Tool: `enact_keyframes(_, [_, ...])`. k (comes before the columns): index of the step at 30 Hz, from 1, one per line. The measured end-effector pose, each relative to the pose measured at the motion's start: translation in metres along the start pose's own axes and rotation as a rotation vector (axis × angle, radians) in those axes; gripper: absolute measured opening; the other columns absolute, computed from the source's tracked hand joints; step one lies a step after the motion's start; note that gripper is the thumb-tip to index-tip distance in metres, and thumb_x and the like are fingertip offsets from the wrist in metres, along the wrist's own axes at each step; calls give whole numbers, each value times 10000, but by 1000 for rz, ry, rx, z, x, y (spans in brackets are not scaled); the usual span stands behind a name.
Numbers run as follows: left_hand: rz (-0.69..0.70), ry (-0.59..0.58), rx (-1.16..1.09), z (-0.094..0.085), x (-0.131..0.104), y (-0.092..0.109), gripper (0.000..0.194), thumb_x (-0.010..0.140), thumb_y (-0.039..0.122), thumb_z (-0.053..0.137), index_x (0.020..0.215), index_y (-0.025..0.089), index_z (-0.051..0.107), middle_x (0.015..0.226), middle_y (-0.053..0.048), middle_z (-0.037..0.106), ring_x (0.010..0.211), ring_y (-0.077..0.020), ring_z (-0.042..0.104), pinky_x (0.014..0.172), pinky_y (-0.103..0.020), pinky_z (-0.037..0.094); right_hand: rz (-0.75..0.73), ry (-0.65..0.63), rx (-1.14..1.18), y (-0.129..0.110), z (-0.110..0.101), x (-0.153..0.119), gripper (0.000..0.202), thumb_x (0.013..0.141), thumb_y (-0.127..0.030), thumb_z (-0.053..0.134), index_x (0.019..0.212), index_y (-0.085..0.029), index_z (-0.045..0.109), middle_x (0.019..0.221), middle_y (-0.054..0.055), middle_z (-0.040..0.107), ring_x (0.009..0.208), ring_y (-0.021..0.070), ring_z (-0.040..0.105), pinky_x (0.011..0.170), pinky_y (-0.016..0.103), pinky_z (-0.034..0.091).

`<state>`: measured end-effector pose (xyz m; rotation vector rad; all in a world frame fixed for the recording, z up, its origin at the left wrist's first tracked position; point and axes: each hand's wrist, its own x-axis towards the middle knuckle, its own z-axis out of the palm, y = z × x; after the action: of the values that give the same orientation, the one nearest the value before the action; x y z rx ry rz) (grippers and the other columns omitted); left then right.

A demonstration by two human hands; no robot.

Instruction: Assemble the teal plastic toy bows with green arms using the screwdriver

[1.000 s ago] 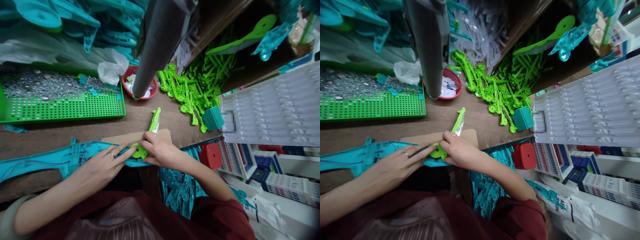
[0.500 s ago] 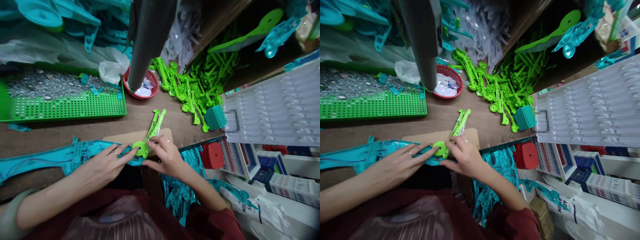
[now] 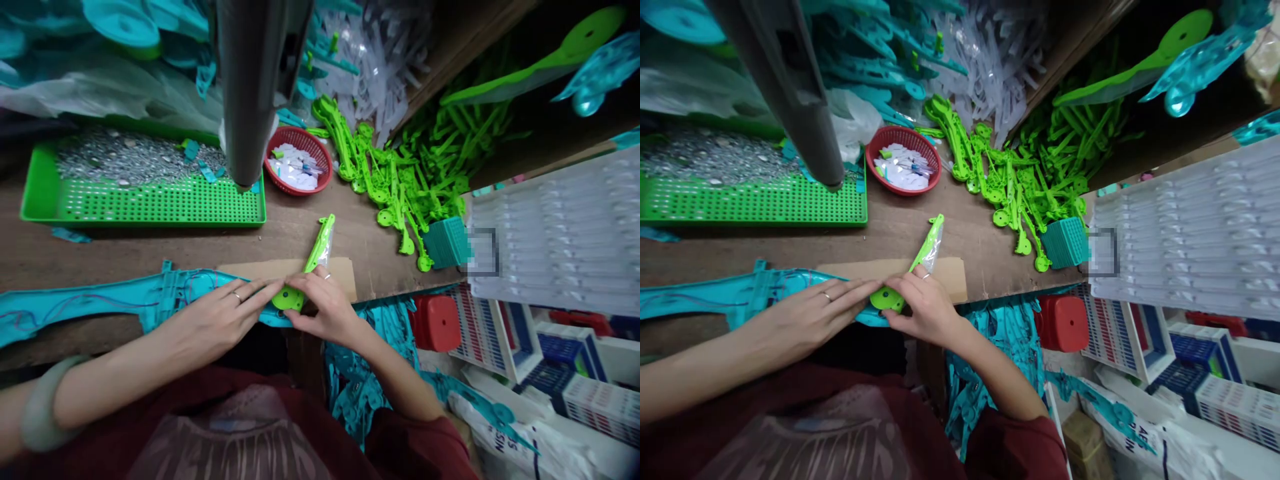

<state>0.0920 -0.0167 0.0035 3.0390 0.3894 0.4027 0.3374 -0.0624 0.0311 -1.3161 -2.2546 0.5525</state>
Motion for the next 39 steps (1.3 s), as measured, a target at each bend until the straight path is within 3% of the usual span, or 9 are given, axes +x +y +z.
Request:
enact_keyframes(3, [-9,-16,-21,1,-2,0,451,842,20,456,1200,110,715,1582,-105,454,1269,-329,546,1030,-461,466,-12,62,-21,3,7,-6,243,949,-320,606,1125,-151,606,1120,145,741,1021,223,694,952,425,509])
enact_keyframes(8, [39,-15,-7,2,-2,1,507,814,14,460,1236,147,706,1582,-56,458,1295,-344,537,1046,-469,453,2,-53,-75,16,3,-16,294,913,-438,686,1037,-172,672,1282,166,704,1047,242,662,926,439,528])
enact_keyframes(13, [70,-13,9,1,-3,0,442,816,39,493,1167,148,740,1578,-88,448,1266,-356,565,1040,-493,467,-162,-42,-191,25,3,-38,345,951,-363,639,1235,-169,664,1328,146,689,1263,266,596,1002,448,520])
enact_keyframes(17, [70,-53,-2,-3,-2,-1,415,809,42,532,1117,206,759,1598,-51,429,1283,-354,563,1049,-497,484,-150,-90,-196,23,4,-60,446,975,-338,580,1391,-179,566,1425,154,620,1464,274,423,1106,502,449])
enact_keyframes(20, [111,-69,20,-6,-1,-2,397,802,26,529,1073,180,775,1618,-81,393,1266,-379,582,1027,-521,500,42,87,-63,33,-2,-53,419,990,-419,521,1339,-198,591,1438,165,593,1403,278,490,1077,503,474])
enact_keyframes(23, [142,-57,39,-7,-3,-2,415,814,8,510,1106,149,768,1617,-108,392,1283,-388,577,1028,-522,501,551,506,122,60,-11,-15,375,967,-435,535,1252,-201,607,1282,150,651,1108,235,648,904,415,559])
enact_keyframes(26, [144,-23,61,-6,-5,-4,450,844,-2,485,1184,145,740,1606,-106,417,1336,-371,540,1073,-500,476,840,523,464,89,-20,35,462,857,-427,698,1226,-174,584,1121,105,669,844,161,635,673,271,537])
enact_keyframes(32, [176,-11,151,-4,-8,-5,458,901,5,438,1251,128,707,1577,-111,463,1356,-350,532,1074,-479,473,865,356,858,100,-42,74,235,788,-317,765,793,-139,613,659,-34,550,537,63,452,418,162,304])
enact_keyframes(39, [129,41,68,-2,-12,-6,446,935,7,419,1241,158,706,1571,-85,479,1408,-319,483,1110,-451,435,740,273,1211,103,-42,53,331,733,-321,806,953,-171,610,772,21,742,678,128,684,697,249,570])
